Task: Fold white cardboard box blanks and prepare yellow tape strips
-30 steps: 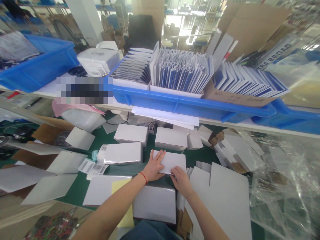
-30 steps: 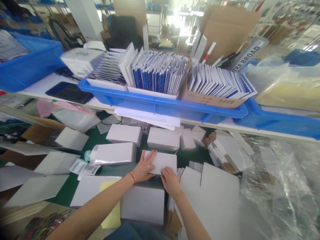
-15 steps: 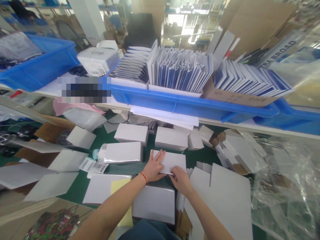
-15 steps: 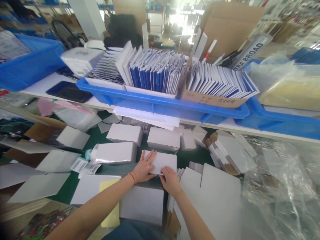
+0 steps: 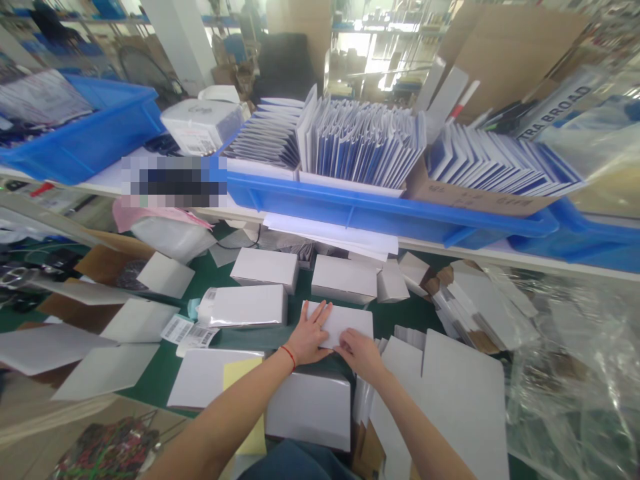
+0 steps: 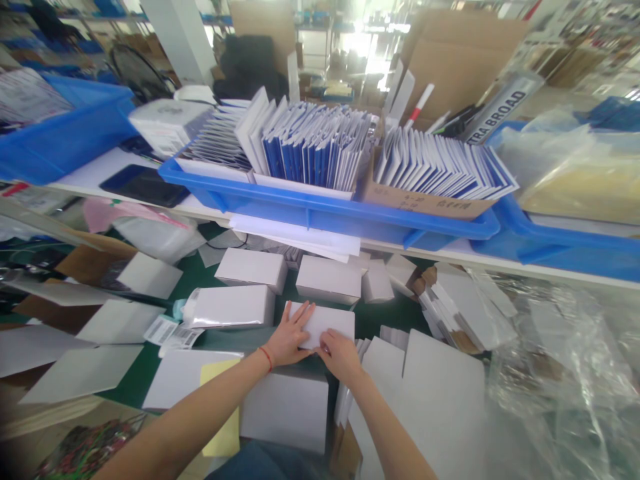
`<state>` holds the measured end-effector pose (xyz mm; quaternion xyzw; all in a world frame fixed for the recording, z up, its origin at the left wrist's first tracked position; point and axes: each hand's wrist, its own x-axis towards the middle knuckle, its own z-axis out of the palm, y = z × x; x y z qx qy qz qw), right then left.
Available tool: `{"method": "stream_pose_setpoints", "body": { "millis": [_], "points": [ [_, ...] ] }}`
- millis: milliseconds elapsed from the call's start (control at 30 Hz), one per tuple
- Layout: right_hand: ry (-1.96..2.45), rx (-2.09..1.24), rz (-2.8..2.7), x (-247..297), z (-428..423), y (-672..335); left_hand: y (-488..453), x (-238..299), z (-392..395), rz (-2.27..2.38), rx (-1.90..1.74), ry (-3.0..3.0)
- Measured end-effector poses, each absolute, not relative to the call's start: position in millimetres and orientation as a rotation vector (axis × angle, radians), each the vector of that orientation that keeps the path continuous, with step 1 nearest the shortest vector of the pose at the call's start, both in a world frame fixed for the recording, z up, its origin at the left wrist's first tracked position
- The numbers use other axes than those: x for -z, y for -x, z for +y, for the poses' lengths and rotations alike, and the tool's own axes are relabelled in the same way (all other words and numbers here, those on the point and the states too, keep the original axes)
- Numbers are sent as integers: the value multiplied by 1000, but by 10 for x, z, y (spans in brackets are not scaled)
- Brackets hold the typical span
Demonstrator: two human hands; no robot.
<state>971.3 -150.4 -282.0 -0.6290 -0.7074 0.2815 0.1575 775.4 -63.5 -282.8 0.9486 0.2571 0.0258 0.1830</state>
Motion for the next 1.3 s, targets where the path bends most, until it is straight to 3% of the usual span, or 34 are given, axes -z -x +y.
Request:
{"method": "stream_pose_setpoints", "body": {
  "millis": [467, 1300],
  "points": [
    [1871, -666, -2169, 2796, -1534, -9592, -7745, 2879, -627, 723, -94, -2669],
    [1796, -905, -1893, 2865, -1471, -9545, -7722, 2771, -551, 679, 32, -2558]
  ]
}}
